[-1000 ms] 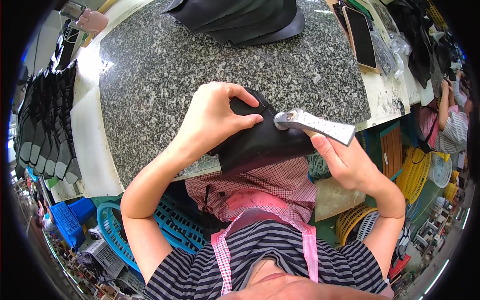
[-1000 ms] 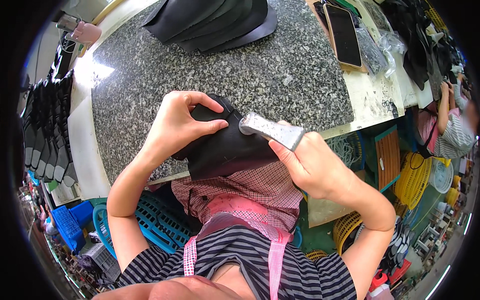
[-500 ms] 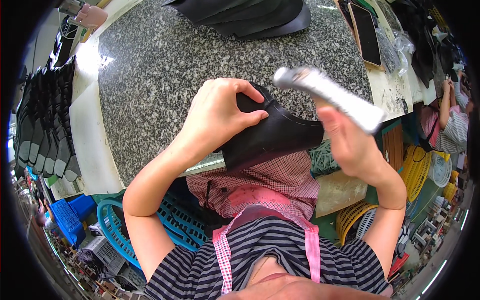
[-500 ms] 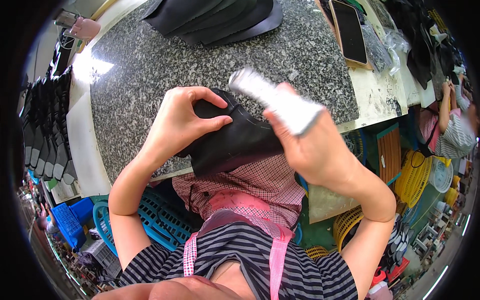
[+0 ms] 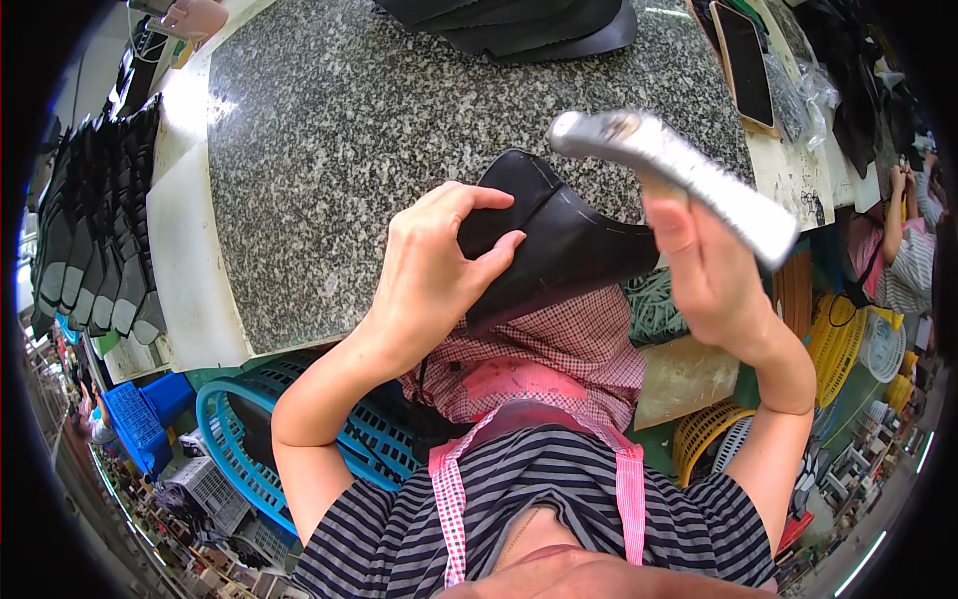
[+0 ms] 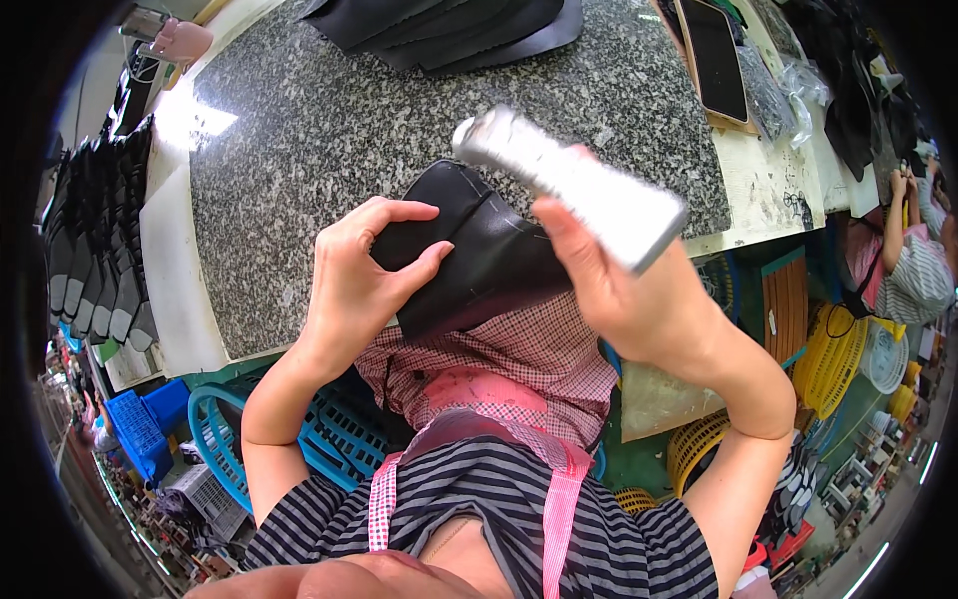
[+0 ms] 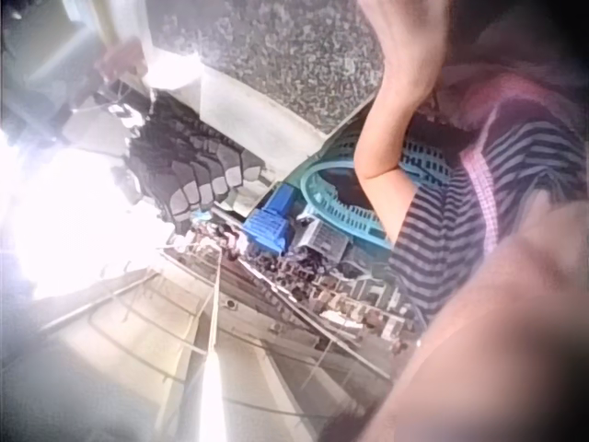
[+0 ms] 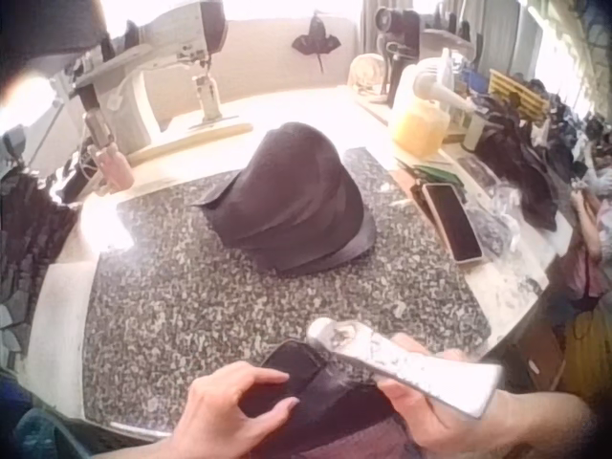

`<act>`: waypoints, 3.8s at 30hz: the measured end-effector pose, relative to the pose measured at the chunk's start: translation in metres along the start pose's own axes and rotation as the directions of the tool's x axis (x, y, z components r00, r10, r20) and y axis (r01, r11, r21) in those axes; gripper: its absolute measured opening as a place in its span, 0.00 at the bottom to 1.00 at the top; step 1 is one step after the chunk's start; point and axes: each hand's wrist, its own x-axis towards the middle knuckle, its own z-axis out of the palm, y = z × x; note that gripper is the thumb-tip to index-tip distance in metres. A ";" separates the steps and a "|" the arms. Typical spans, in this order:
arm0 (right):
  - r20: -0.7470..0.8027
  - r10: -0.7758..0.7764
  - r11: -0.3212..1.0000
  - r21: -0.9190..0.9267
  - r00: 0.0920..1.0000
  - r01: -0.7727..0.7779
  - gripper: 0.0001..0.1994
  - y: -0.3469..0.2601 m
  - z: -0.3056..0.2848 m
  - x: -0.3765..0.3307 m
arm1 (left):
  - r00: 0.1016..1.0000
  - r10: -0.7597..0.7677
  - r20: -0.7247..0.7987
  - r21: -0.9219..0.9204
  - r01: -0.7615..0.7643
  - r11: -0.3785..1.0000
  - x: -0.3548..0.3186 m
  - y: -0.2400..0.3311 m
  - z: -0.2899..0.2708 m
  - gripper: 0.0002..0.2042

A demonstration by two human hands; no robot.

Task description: Hammering leather shoe components on a workbench to bond and flatten them during the manufacturing process.

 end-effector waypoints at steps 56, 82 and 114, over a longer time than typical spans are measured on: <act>0.233 0.018 0.995 -0.096 0.972 0.005 0.18 0.000 0.034 -0.019 | 0.971 0.222 -0.092 0.127 -0.209 0.970 -0.036 -0.019 -0.006 0.08; 0.264 -0.104 0.975 -0.161 0.959 0.150 0.08 -0.027 0.017 0.008 | 0.997 -0.070 -0.042 0.049 0.072 0.996 -0.033 -0.013 -0.016 0.10; -0.041 0.004 0.990 -0.141 0.999 -0.010 0.15 0.038 0.012 -0.018 | 0.956 0.167 -0.241 0.120 -0.141 0.983 -0.012 0.006 0.045 0.08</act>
